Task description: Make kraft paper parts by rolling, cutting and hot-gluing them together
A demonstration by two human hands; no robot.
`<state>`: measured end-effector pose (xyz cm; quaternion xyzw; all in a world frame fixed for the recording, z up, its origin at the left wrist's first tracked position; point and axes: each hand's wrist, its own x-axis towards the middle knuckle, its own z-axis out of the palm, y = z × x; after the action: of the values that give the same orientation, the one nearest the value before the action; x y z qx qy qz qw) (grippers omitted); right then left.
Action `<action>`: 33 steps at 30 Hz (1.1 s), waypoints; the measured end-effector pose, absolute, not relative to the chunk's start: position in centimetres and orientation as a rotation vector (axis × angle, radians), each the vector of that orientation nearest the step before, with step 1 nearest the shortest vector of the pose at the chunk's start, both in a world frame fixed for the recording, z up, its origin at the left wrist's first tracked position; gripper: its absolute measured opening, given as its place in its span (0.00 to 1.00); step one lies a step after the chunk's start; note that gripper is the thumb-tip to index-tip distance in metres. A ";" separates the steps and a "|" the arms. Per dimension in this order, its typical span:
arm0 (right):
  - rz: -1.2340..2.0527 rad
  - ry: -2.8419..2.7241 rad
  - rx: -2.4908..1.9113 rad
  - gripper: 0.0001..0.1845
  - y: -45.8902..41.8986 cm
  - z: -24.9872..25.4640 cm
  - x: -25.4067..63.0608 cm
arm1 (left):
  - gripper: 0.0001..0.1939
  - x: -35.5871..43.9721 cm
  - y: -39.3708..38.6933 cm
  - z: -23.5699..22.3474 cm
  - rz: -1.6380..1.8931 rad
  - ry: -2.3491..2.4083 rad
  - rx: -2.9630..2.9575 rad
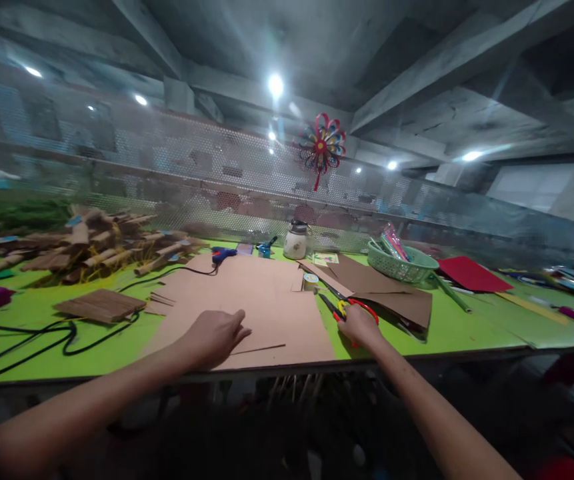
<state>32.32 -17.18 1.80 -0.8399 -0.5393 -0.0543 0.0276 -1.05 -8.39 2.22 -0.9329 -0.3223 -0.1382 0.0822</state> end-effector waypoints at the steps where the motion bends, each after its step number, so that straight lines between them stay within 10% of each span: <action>1: -0.157 -1.668 -2.593 0.14 -17.0 1.7 32.4 | 0.18 -1.0 -8.3 1.9 -0.444 -0.935 -2.766; 33: 0.529 -2.473 -1.550 0.19 -17.1 5.0 29.2 | 0.15 -1.1 -7.0 1.1 -0.645 -0.790 -2.808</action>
<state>29.21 -17.13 5.01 -0.5206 -0.8305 0.1777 0.0878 -1.06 -6.95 1.09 -0.9371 -0.2637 -0.2153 0.0767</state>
